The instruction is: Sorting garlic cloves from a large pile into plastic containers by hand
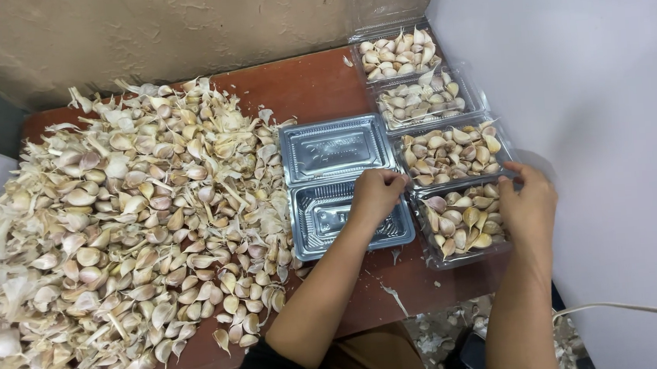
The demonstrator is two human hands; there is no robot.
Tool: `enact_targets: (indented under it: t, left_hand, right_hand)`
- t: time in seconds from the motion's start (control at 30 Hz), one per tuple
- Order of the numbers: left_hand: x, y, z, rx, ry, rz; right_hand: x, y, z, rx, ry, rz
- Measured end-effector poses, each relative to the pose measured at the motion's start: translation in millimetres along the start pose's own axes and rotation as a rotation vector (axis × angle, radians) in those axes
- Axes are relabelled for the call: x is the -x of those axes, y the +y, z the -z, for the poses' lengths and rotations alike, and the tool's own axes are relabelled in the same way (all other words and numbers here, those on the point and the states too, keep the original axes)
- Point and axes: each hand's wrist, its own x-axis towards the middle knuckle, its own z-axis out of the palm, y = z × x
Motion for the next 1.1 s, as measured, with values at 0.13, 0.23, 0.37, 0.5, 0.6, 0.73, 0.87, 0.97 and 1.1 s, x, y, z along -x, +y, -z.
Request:
enact_targets:
  t: [0.13,0.23,0.37,0.5,0.6,0.73,0.87,0.97,1.1]
  left_hand:
    - [2.7,7.1,3.6,-0.003,0.009,0.002]
    - [4.8,5.5,3.7,0.002,0.008,-0.018]
    - [-4.5,-3.3,0.4,-0.021,0.010,-0.031]
    - [-4.6,-2.5,0.8,-0.041,0.007,-0.048]
    - [-7.4,-8.0,-2.5,-0.051,0.014,-0.051]
    - [-5.0,-2.8,-0.9,-0.040,0.026,-0.048]
    - [-8.9,-10.6,-4.0,-0.071,0.034,-0.049]
    - [-8.9,-12.7,-5.2,-0.074,0.048,-0.064]
    - [-7.0,-9.2,-4.3,-0.075,0.057,-0.068]
  right_hand:
    - [-0.4,2.6,-2.5,-0.006,0.009,0.033]
    - [2.5,3.1,-0.8,-0.032,0.029,0.073]
    - [0.5,5.6,-2.8,-0.043,0.032,0.081]
    - [-3.2,16.6,-13.2,-0.036,0.044,0.094]
    - [-4.2,17.4,-11.1,-0.046,0.040,0.089]
    - [-3.0,15.1,-7.8,-0.032,0.037,0.089]
    - [-0.8,5.4,-3.8,-0.058,0.024,0.050]
    - [-0.3,5.9,-2.3,-0.059,0.018,0.044]
    - [2.1,4.1,1.6,-0.046,0.017,0.056]
